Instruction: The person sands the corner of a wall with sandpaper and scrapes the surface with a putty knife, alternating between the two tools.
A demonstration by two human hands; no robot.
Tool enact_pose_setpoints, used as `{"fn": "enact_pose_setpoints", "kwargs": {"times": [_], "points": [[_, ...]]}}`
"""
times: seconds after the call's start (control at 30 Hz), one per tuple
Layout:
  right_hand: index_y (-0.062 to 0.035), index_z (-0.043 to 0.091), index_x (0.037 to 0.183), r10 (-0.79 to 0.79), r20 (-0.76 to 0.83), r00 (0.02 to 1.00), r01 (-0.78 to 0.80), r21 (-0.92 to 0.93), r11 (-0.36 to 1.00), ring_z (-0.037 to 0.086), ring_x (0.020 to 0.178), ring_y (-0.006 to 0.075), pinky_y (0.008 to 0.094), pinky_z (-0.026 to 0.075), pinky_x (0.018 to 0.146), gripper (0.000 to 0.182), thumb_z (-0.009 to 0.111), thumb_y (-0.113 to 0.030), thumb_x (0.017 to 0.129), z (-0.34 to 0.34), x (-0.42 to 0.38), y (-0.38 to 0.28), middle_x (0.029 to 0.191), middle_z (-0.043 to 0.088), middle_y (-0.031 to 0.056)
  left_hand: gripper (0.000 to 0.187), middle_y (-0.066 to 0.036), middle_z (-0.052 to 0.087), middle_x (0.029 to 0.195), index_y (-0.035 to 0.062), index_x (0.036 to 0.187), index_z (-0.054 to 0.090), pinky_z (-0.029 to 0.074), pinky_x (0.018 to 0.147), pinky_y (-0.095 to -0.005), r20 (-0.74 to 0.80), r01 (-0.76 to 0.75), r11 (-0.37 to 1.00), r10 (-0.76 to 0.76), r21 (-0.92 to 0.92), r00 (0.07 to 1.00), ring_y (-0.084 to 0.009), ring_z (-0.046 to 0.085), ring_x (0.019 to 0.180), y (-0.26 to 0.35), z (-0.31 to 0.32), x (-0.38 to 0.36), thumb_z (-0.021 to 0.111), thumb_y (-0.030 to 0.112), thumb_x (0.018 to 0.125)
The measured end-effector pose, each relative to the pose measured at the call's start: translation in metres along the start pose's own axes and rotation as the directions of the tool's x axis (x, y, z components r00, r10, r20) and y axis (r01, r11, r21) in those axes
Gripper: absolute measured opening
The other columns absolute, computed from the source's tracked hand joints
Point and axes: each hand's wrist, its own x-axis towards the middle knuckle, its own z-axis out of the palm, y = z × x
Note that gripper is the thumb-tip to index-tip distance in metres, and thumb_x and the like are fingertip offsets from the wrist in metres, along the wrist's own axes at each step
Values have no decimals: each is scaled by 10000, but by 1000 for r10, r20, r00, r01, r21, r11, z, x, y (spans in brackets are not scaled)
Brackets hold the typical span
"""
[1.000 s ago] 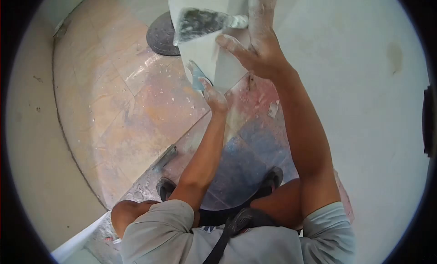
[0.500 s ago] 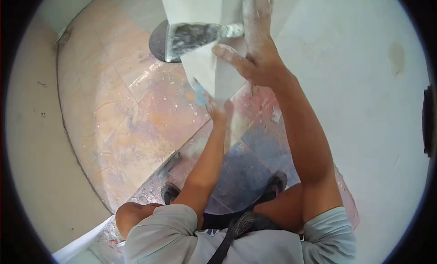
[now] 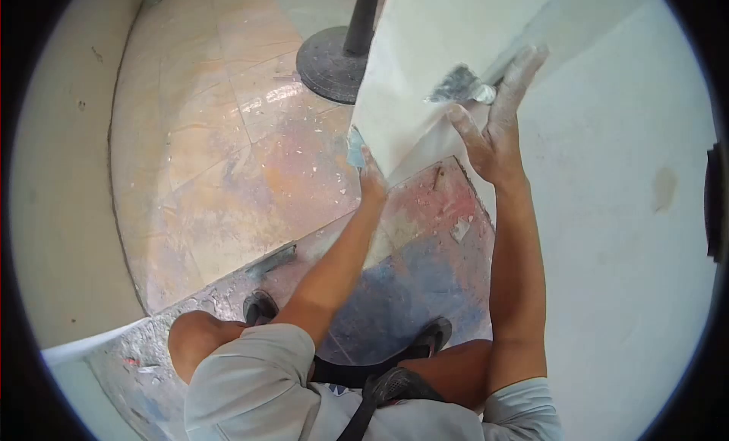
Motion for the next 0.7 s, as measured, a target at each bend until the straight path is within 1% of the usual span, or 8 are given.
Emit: {"fn": "enact_pose_setpoints", "kwargs": {"times": [0.1,0.17,0.2,0.27,0.3,0.43,0.63,0.7], "points": [[-8,-130,1599,22,45,999,-23,14,1000,-205,1545,368,499,-8,1244,1149,720,-379,923,-5,4,-10,1651,-259,240,630,-205,510,1485,-64,1507,400,369,1155,-399,84,-124,991,127,-42,988,-317,512,1345,3,2,65,257,415,1124],[-40,-194,1592,22,78,997,-20,-19,1000,-192,1554,314,472,-4,1253,1133,686,-356,952,-6,1,-6,1655,-299,182,553,-252,455,1511,-73,1508,385,282,1200,-443,238,-715,444,734,540,636,-398,431,1387,61,34,54,286,308,1120],[-40,-194,1592,20,91,996,-18,-17,1000,-192,1554,314,472,-4,1253,1133,686,-356,952,-5,2,-4,1655,-299,182,507,-277,352,1569,-68,1528,342,180,1231,-470,181,-558,754,530,347,828,-446,299,1455,110,61,36,290,212,1109],[-38,-198,1590,14,70,997,-12,-29,999,-189,1555,315,470,-11,1253,1122,678,-339,957,-5,1,-5,1659,-292,179,504,-267,238,1637,-67,1546,296,122,1246,-463,384,-749,553,643,365,663,-424,188,1519,106,50,25,293,177,1105],[-38,-203,1589,-1,77,997,3,-25,1000,-190,1555,314,471,-19,1251,1119,677,-317,957,-5,2,-6,1661,-287,179,583,-357,510,1406,-127,1529,297,411,1105,-461,462,-767,-86,838,635,289,-452,540,1275,57,25,51,341,-52,953],[-21,-202,1585,14,71,997,-13,-17,1000,-208,1551,321,486,-16,1249,1119,669,-330,955,-4,0,-3,1659,-292,181,584,-263,463,1517,-83,1573,214,128,1250,-465,209,-126,970,82,207,974,-417,378,1440,-33,-26,82,344,145,1051],[-47,-134,1613,-18,27,999,16,71,997,-247,1534,372,518,-68,1231,1158,733,-362,913,-1,1,1,1646,-289,235,675,-360,535,1386,-158,1541,217,381,1128,-520,453,-754,-4,801,657,391,-470,548,1266,121,56,56,368,-63,890],[-42,-138,1610,32,25,999,-37,188,982,-247,1534,368,519,-66,1232,1157,730,-361,916,1,0,0,1647,-289,230,663,-323,417,1521,-90,1535,336,159,1202,-624,399,-886,114,861,450,314,-481,365,1433,108,54,55,438,41,893]]}}
